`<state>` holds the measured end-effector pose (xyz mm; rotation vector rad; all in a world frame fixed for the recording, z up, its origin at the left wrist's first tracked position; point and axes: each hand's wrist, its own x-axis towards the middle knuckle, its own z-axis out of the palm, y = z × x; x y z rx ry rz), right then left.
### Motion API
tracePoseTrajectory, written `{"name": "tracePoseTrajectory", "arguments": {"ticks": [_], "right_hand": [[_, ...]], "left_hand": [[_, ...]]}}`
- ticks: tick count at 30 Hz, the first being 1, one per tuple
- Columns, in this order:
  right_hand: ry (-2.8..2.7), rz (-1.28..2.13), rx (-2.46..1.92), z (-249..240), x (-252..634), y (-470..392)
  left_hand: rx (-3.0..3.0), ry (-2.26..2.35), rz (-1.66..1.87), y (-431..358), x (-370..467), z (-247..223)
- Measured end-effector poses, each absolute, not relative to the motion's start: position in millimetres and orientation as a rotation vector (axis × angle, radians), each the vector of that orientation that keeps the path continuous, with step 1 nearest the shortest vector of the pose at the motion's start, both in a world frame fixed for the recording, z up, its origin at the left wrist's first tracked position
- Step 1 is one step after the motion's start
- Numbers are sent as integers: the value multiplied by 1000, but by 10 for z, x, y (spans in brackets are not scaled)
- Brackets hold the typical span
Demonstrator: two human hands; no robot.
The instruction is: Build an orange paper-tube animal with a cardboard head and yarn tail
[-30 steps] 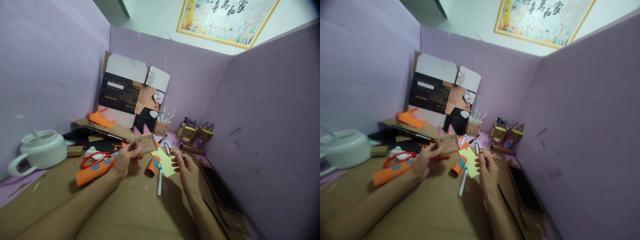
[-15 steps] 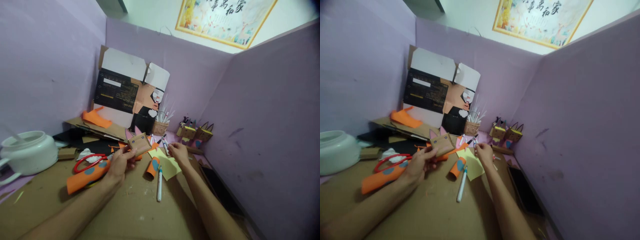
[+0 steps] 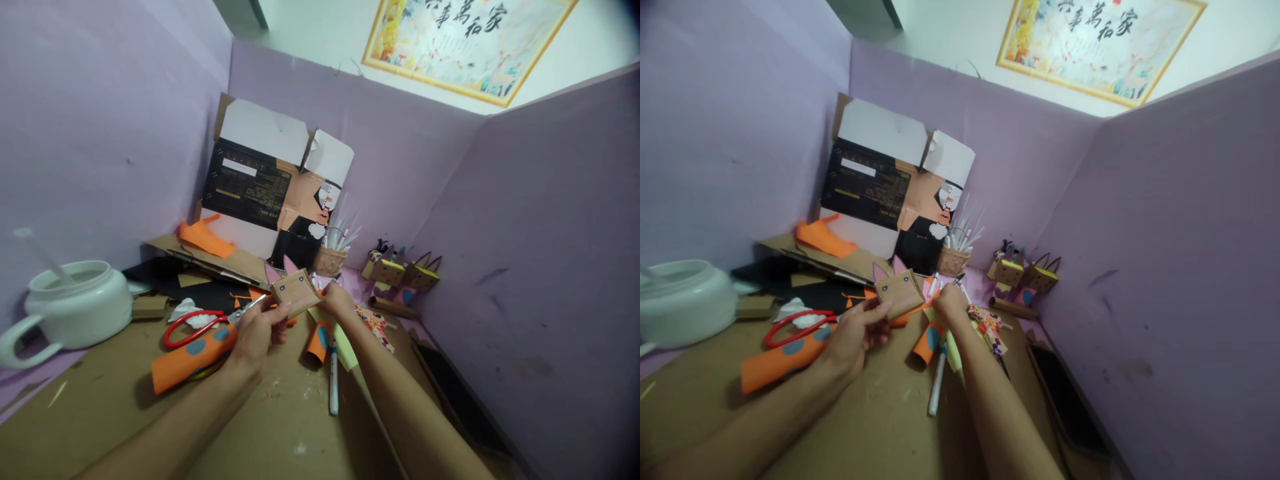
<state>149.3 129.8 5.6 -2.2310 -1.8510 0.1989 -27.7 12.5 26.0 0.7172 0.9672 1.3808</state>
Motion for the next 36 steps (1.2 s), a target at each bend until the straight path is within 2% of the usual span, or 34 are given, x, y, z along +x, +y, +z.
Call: {"name": "tracePoseTrajectory", "arguments": {"ticks": [13, 22, 29, 36], "right_hand": [[-1633, 421, -1867, 308, 1861, 874], [-1432, 509, -1571, 190, 1857, 221], [-1400, 485, -1470, 280, 1786, -73], [-1436, 567, -1485, 200, 1927, -584]], "left_hand": [[1033, 943, 1284, -51, -127, 220], [1107, 1118, 1397, 145, -168, 70], [1287, 1082, 1323, 546, -5, 270], [1457, 1142, 1190, 1267, 639, 387]]}}
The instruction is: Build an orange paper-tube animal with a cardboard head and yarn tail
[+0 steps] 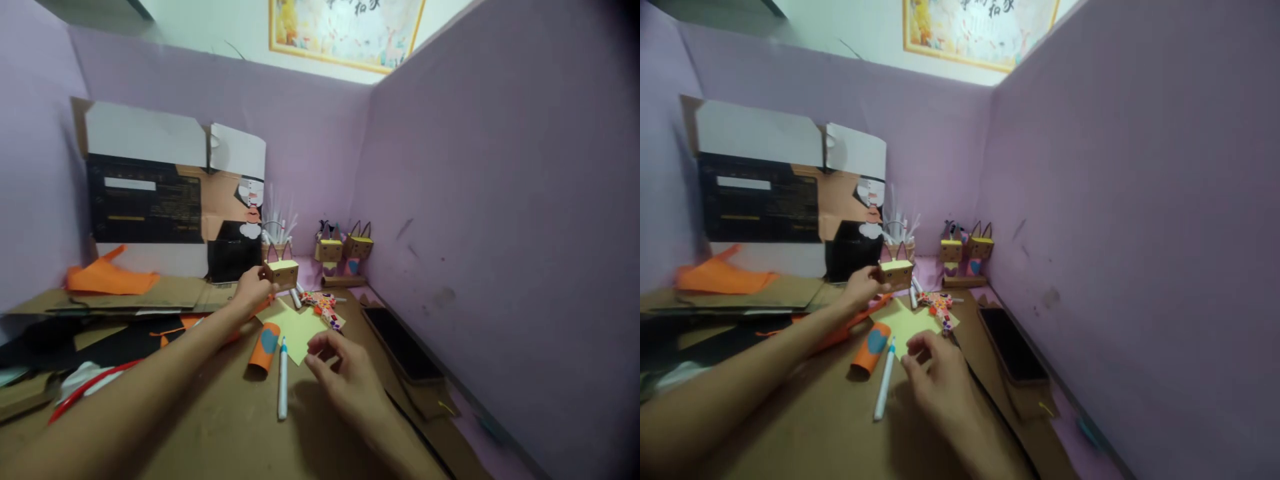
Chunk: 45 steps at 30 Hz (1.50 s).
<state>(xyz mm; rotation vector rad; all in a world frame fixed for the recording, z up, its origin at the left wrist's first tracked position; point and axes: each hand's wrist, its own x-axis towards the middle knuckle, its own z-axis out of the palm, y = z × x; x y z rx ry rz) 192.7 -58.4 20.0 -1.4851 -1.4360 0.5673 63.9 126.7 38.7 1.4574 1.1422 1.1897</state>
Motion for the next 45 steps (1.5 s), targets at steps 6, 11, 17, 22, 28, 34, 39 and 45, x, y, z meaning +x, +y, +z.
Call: {"name": "tracePoseTrajectory", "arguments": {"ticks": [6, 11, 17, 22, 28, 34, 39, 45], "right_hand": [[-1411, 609, -1536, -42, 2017, -745], [-1467, 732, -1704, 118, 1935, -538], [-1672, 525, -1943, 368, 1637, -49], [-1682, 496, -1817, 288, 1605, 174], [-1227, 1083, -1040, 386, 1764, 168], [-1139, 1088, -949, 462, 1873, 55], [-865, 1015, -929, 345, 1980, 174], [-740, 1006, -927, 353, 1995, 226]], "left_hand": [[1463, 1132, 1089, 1549, 1101, 403], [1415, 1177, 1097, 1344, 958, 545], [1279, 1184, 1200, 870, 496, 591], [1118, 1115, 1236, 552, 30, 458], [1188, 907, 1075, 438, -99, 576], [1564, 793, 838, 532, 157, 749], [1959, 1340, 709, 509, 223, 523], [2101, 1515, 459, 436, 338, 277]]}}
